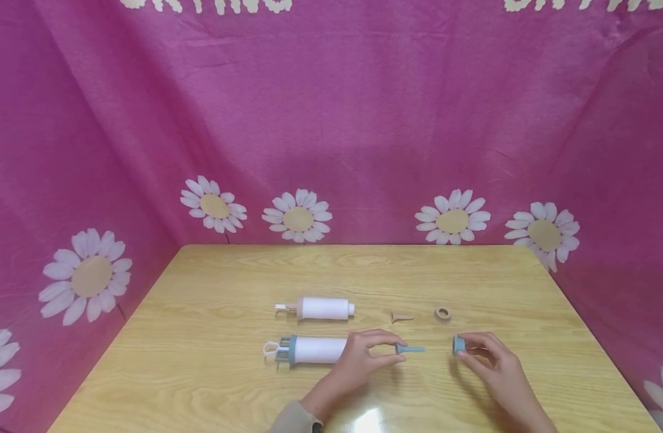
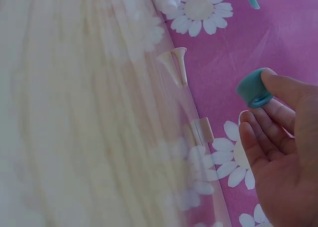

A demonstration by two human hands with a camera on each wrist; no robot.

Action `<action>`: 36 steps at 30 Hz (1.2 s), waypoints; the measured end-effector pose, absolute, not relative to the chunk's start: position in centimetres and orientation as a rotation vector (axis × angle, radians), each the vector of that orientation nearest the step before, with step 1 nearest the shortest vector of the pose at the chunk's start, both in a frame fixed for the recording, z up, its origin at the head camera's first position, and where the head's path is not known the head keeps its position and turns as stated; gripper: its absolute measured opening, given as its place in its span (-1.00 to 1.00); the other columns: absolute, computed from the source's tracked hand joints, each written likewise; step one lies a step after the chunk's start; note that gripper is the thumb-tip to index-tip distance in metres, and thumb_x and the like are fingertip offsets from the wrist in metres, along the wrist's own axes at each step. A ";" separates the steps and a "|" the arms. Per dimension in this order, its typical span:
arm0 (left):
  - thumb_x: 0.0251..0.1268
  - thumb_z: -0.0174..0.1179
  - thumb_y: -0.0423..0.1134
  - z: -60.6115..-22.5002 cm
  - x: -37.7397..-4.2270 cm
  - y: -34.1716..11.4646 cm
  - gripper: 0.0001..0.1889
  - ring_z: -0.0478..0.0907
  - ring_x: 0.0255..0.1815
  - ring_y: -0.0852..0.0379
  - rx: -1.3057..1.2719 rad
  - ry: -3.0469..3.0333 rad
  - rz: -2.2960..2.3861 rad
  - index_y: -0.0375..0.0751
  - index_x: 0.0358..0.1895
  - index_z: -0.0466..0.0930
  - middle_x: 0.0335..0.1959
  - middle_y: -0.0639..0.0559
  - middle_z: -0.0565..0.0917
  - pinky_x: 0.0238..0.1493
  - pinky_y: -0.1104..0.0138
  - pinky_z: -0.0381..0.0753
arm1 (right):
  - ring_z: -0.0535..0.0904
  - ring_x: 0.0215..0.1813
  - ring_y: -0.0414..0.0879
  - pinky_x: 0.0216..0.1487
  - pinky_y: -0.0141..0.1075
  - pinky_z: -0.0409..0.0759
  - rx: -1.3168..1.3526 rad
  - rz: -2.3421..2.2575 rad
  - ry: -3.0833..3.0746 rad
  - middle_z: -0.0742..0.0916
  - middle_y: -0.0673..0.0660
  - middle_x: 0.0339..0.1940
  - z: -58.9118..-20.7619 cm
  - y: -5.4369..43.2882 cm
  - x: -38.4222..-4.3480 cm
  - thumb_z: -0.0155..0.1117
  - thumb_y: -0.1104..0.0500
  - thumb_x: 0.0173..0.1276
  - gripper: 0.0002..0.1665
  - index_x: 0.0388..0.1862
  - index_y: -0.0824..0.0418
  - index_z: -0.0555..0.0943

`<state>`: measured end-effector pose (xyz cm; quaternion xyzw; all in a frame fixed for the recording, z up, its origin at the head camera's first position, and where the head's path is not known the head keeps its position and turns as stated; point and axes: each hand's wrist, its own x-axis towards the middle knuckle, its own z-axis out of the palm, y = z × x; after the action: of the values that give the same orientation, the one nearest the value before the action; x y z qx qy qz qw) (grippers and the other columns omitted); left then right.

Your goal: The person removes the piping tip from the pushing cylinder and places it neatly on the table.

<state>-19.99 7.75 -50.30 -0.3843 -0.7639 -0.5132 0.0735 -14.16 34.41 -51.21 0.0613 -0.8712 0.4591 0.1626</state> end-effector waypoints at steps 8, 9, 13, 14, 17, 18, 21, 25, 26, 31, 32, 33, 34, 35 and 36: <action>0.18 0.36 -0.16 -50.6 -19.9 8.3 -0.79 0.67 -0.06 0.42 -1.185 -2.279 -1.408 -0.09 -0.12 0.75 -0.14 0.11 0.79 0.08 0.67 0.51 | 0.53 -0.21 -0.53 -0.19 -0.70 0.52 0.199 1.297 -2.525 0.59 -0.39 -0.19 -51.4 35.2 -15.2 0.37 0.35 0.24 -0.68 -0.03 0.36 0.59; 0.18 0.36 -0.15 -50.6 -19.9 8.4 -0.78 0.67 -0.06 0.43 -1.186 -2.284 -1.408 -0.08 -0.12 0.74 -0.14 0.12 0.79 0.08 0.67 0.50 | 0.53 -0.22 -0.53 -0.21 -0.69 0.53 0.221 1.295 -2.521 0.60 -0.38 -0.21 -51.5 35.4 -15.3 0.38 0.37 0.22 -0.68 -0.04 0.37 0.59; 0.19 0.35 -0.13 -50.8 -19.7 8.6 -0.79 0.65 -0.06 0.46 -1.184 -2.299 -1.396 -0.05 -0.11 0.74 -0.14 0.14 0.79 0.08 0.68 0.49 | 0.53 -0.25 -0.51 -0.27 -0.65 0.56 0.291 1.310 -2.518 0.62 -0.33 -0.26 -51.7 36.0 -16.0 0.40 0.41 0.17 -0.67 -0.07 0.41 0.57; 0.20 0.35 -0.13 -50.8 -19.7 8.6 -0.79 0.65 -0.06 0.46 -1.182 -2.303 -1.397 -0.04 -0.12 0.74 -0.15 0.15 0.79 0.07 0.69 0.49 | 0.52 -0.25 -0.50 -0.28 -0.64 0.56 0.299 1.308 -2.522 0.62 -0.32 -0.27 -51.8 36.2 -16.1 0.40 0.41 0.16 -0.67 -0.08 0.41 0.58; 0.20 0.34 -0.12 -50.8 -19.6 8.6 -0.79 0.65 -0.05 0.47 -1.174 -2.319 -1.411 -0.04 -0.12 0.74 -0.14 0.15 0.79 0.07 0.69 0.49 | 0.51 -0.27 -0.49 -0.30 -0.61 0.55 0.298 1.302 -2.564 0.61 -0.31 -0.29 -52.0 36.7 -16.4 0.41 0.38 0.17 -0.67 -0.07 0.40 0.58; 0.20 0.34 -0.12 -50.8 -19.6 8.5 -0.79 0.65 -0.05 0.47 -1.170 -2.324 -1.419 -0.04 -0.11 0.74 -0.14 0.15 0.79 0.07 0.69 0.49 | 0.51 -0.28 -0.49 -0.31 -0.60 0.55 0.285 1.304 -2.584 0.61 -0.31 -0.29 -52.0 36.8 -16.4 0.41 0.37 0.18 -0.67 -0.07 0.39 0.58; 0.20 0.34 -0.12 -50.8 -19.6 8.6 -0.78 0.65 -0.04 0.46 -1.172 -2.329 -1.431 -0.04 -0.10 0.74 -0.13 0.14 0.79 0.06 0.69 0.49 | 0.50 -0.29 -0.49 -0.33 -0.57 0.55 0.257 1.299 -2.641 0.60 -0.30 -0.31 -52.2 37.3 -16.6 0.42 0.34 0.19 -0.65 -0.05 0.39 0.58; 0.20 0.34 -0.13 -50.8 -19.5 8.6 -0.78 0.65 -0.05 0.46 -1.182 -2.322 -1.418 -0.05 -0.10 0.74 -0.13 0.13 0.79 0.05 0.70 0.49 | 0.48 -0.32 -0.49 -0.36 -0.54 0.55 0.232 1.276 -2.701 0.60 -0.26 -0.34 -52.4 37.6 -16.8 0.44 0.32 0.18 -0.64 -0.05 0.40 0.59; 0.20 0.35 -0.14 -50.8 -19.5 8.7 -0.78 0.65 -0.05 0.47 -1.184 -2.319 -1.416 -0.05 -0.10 0.74 -0.13 0.14 0.79 0.06 0.70 0.49 | 0.47 -0.32 -0.49 -0.36 -0.53 0.54 0.230 1.266 -2.713 0.59 -0.25 -0.34 -52.4 37.7 -16.9 0.44 0.32 0.17 -0.64 -0.06 0.40 0.59; 0.20 0.35 -0.13 -51.0 -19.5 8.8 -0.79 0.65 -0.06 0.49 -1.180 -2.317 -1.427 -0.04 -0.11 0.74 -0.15 0.15 0.79 0.06 0.70 0.49 | 0.44 -0.32 -0.50 -0.37 -0.53 0.52 0.239 1.217 -2.736 0.58 -0.27 -0.34 -52.4 37.7 -17.1 0.45 0.31 0.16 -0.65 -0.08 0.37 0.61; 0.21 0.35 -0.13 -51.0 -19.5 8.8 -0.79 0.65 -0.07 0.50 -1.179 -2.320 -1.433 -0.04 -0.11 0.74 -0.15 0.15 0.79 0.05 0.70 0.49 | 0.43 -0.32 -0.50 -0.38 -0.53 0.51 0.248 1.197 -2.738 0.58 -0.26 -0.33 -52.4 37.7 -17.1 0.45 0.31 0.16 -0.67 -0.09 0.36 0.62; 0.21 0.34 -0.13 -51.0 -19.5 8.8 -0.80 0.65 -0.07 0.50 -1.177 -2.325 -1.441 -0.04 -0.12 0.74 -0.16 0.15 0.79 0.05 0.70 0.49 | 0.42 -0.33 -0.50 -0.38 -0.53 0.51 0.259 1.174 -2.737 0.58 -0.25 -0.33 -52.5 37.7 -17.2 0.46 0.31 0.15 -0.68 -0.11 0.34 0.63; 0.21 0.34 -0.12 -51.0 -19.5 8.8 -0.80 0.65 -0.08 0.50 -1.175 -2.333 -1.449 -0.04 -0.12 0.74 -0.16 0.15 0.79 0.05 0.70 0.49 | 0.41 -0.33 -0.50 -0.39 -0.53 0.49 0.269 1.144 -2.739 0.57 -0.24 -0.33 -52.5 37.7 -17.2 0.46 0.31 0.14 -0.70 -0.14 0.32 0.64; 0.21 0.34 -0.12 -51.0 -19.6 8.8 -0.79 0.65 -0.08 0.51 -1.171 -2.340 -1.457 -0.04 -0.12 0.74 -0.15 0.15 0.79 0.05 0.70 0.49 | 0.40 -0.34 -0.49 -0.39 -0.53 0.48 0.278 1.118 -2.738 0.57 -0.22 -0.34 -52.6 37.6 -17.2 0.47 0.31 0.13 -0.71 -0.15 0.29 0.65; 0.21 0.34 -0.12 -51.0 -19.6 8.8 -0.79 0.65 -0.09 0.51 -1.164 -2.352 -1.473 -0.04 -0.12 0.74 -0.15 0.15 0.79 0.04 0.70 0.49 | 0.38 -0.34 -0.49 -0.40 -0.53 0.46 0.285 1.097 -2.739 0.56 -0.21 -0.34 -52.6 37.6 -17.3 0.48 0.31 0.12 -0.72 -0.17 0.27 0.65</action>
<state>-19.57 8.77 -51.04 -0.3860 -0.7798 -0.4883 0.0662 -17.28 37.59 -52.63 0.0959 -0.9204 0.3687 0.0886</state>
